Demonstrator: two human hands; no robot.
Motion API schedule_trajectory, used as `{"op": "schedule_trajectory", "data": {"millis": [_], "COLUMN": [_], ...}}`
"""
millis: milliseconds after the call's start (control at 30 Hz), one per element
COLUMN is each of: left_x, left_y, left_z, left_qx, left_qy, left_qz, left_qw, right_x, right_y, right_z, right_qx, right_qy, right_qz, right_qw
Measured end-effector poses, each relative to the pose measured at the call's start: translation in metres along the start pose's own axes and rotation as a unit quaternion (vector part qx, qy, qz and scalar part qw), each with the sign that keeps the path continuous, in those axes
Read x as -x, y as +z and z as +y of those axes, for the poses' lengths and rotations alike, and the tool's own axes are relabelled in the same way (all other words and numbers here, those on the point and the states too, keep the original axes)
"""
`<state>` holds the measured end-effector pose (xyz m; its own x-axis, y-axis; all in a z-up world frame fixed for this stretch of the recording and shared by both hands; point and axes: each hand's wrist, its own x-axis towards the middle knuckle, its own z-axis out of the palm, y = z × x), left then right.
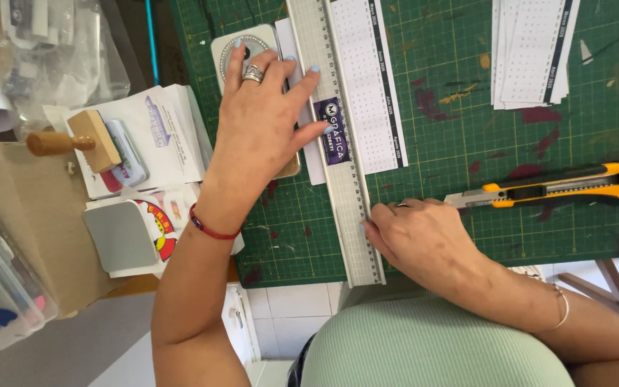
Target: Cutting printed calendar cards from a sheet using a ruler and a utility knife on a cutting mat.
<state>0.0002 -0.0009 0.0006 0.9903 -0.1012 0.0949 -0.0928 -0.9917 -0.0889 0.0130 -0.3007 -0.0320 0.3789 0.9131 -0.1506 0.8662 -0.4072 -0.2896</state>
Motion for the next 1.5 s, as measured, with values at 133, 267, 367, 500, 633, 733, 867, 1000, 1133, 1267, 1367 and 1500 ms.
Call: {"op": "schedule_trajectory", "data": {"millis": [133,267,367,500,633,733,867,1000,1133,1267,1367,1500], "left_x": [0.000,0.003,0.004,0.003,0.002,-0.002,-0.012,-0.016,-0.017,-0.019,-0.021,-0.018], "left_y": [-0.002,-0.001,0.000,-0.004,-0.005,-0.005,0.009,0.012,0.009,0.015,0.013,0.014], "left_z": [0.007,0.015,0.018,0.022,0.023,0.024,0.019,0.020,0.020,0.019,0.018,0.023], "left_qx": [0.001,-0.054,-0.074,-0.090,-0.102,-0.117,-0.079,-0.071,-0.050,-0.036,0.008,0.010], "left_qy": [-0.010,-0.020,-0.026,-0.035,-0.040,-0.032,0.024,0.034,0.034,0.020,0.014,0.002], "left_qz": [-0.004,0.004,0.009,-0.002,-0.011,0.000,-0.080,-0.103,-0.062,-0.086,-0.122,-0.126], "left_qw": [1.000,0.998,0.997,0.995,0.994,0.993,0.993,0.992,0.996,0.995,0.992,0.992], "right_x": [0.000,0.000,0.001,0.001,0.001,0.003,0.014,0.078,0.099,0.103,0.102,0.091], "right_y": [0.000,0.000,0.002,0.006,0.004,-0.003,-0.055,-0.078,-0.068,-0.071,-0.071,-0.067], "right_z": [0.000,0.000,0.000,0.001,0.001,0.003,0.024,0.074,0.103,0.103,0.104,0.105], "right_qx": [0.012,0.010,0.008,0.017,0.009,0.007,-0.004,0.272,0.176,0.256,0.279,0.203], "right_qy": [-0.003,-0.003,-0.006,-0.006,-0.007,-0.009,0.052,0.147,0.218,0.191,0.174,0.116], "right_qz": [0.006,0.010,0.010,0.016,0.010,0.019,-0.027,0.007,-0.040,-0.057,-0.035,-0.015], "right_qw": [1.000,1.000,1.000,1.000,1.000,1.000,0.998,0.951,0.959,0.946,0.944,0.972]}}
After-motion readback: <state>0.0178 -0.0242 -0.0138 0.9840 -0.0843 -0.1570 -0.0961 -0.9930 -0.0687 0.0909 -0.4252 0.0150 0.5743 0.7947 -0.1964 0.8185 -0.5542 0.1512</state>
